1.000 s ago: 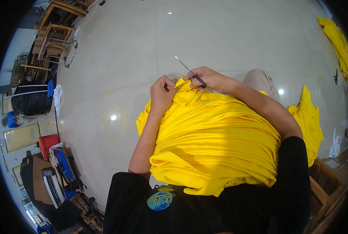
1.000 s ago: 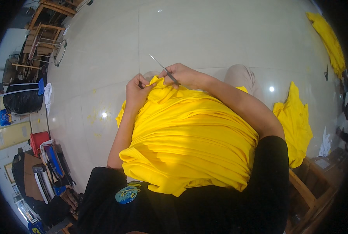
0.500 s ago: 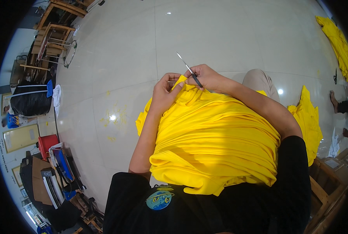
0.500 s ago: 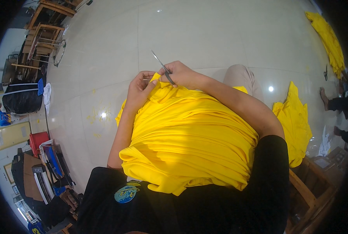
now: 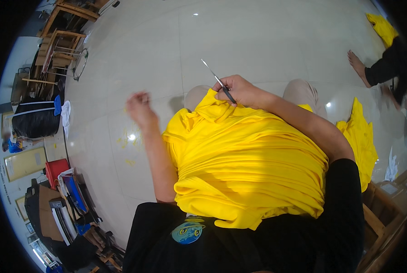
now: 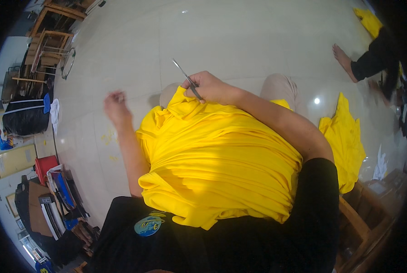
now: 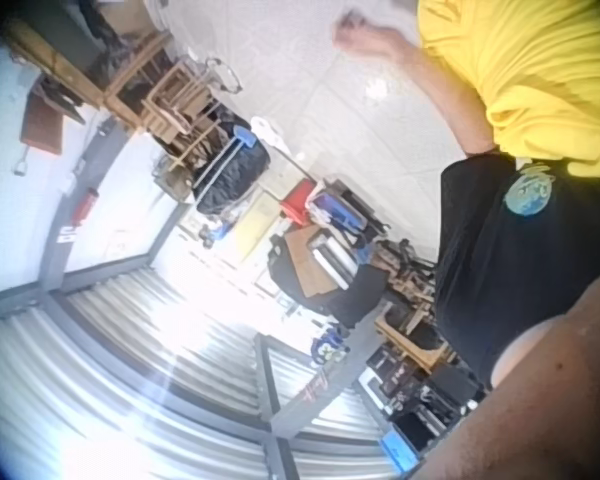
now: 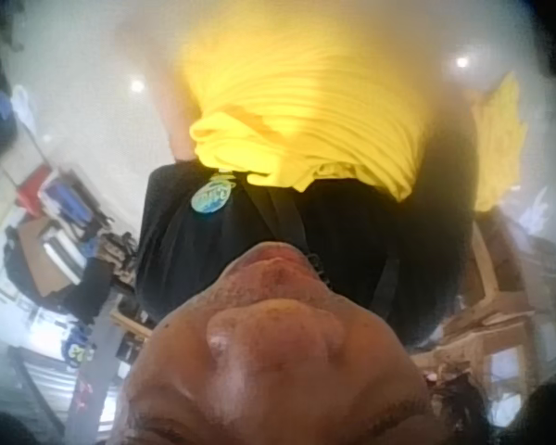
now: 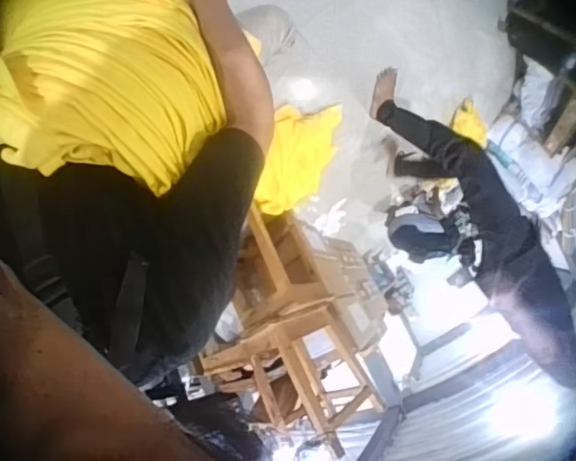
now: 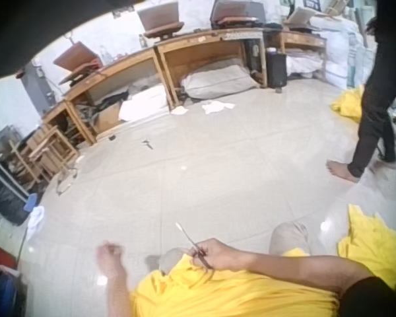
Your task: The person uses scissors to trim a yellow t-shirt while sitting on the floor. They then fold the shirt and place it in a pile. The person continues to fold and handle additional yellow t-shirts.
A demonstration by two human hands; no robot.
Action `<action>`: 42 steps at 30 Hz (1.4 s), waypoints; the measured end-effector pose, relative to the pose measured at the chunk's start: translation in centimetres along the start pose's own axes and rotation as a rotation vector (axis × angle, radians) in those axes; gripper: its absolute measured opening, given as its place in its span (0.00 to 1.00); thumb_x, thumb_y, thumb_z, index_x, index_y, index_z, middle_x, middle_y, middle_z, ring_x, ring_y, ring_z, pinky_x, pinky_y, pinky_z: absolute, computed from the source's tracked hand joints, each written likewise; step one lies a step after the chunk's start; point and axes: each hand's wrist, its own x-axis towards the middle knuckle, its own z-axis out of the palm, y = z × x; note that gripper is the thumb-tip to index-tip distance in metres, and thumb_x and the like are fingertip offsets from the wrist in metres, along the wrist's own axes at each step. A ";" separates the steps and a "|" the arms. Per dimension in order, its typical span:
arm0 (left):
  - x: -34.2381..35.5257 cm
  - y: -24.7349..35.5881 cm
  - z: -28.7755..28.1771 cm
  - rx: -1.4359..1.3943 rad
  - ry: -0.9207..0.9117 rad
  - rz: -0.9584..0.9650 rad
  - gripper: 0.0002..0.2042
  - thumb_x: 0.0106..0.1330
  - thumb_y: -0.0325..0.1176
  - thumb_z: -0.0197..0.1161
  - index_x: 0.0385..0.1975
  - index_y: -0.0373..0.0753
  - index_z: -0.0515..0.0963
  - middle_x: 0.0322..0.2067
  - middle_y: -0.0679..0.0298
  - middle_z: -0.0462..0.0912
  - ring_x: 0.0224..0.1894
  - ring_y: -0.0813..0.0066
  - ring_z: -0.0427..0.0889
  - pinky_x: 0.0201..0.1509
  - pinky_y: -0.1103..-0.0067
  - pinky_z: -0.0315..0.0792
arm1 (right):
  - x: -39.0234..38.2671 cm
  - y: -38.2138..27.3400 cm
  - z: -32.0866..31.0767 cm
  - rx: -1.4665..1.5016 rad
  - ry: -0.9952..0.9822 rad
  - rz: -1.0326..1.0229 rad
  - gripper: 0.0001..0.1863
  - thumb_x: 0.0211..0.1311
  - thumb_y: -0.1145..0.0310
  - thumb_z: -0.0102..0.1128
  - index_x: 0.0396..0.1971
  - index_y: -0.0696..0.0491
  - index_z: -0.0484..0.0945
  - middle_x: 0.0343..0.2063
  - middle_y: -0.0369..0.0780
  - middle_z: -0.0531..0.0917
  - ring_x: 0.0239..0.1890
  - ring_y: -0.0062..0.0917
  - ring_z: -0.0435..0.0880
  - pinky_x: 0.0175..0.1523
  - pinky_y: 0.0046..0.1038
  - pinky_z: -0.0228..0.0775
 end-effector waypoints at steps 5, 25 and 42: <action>2.6 4.1 -3.0 0.011 0.403 -0.151 0.12 0.83 0.35 0.52 0.56 0.35 0.76 0.47 0.61 0.82 0.47 0.67 0.82 0.53 0.70 0.78 | 0.1 0.4 -0.9 0.088 0.007 0.045 0.17 0.70 0.75 0.69 0.54 0.66 0.83 0.32 0.37 0.84 0.21 0.14 0.72 0.28 0.19 0.65; -10.4 3.9 9.8 0.206 -0.706 -0.322 0.08 0.81 0.36 0.69 0.42 0.38 0.85 0.35 0.68 0.88 0.39 0.83 0.81 0.47 0.82 0.74 | 0.0 0.1 -0.7 0.094 -0.008 0.027 0.18 0.68 0.73 0.70 0.54 0.64 0.84 0.32 0.35 0.83 0.23 0.14 0.74 0.30 0.19 0.66; -11.4 4.4 9.8 0.217 -0.808 -0.398 0.07 0.81 0.32 0.69 0.49 0.35 0.84 0.38 0.69 0.88 0.36 0.85 0.82 0.41 0.86 0.74 | -0.8 -0.5 -0.7 0.060 -0.064 -0.054 0.17 0.69 0.68 0.72 0.53 0.61 0.84 0.32 0.35 0.83 0.23 0.16 0.76 0.32 0.22 0.69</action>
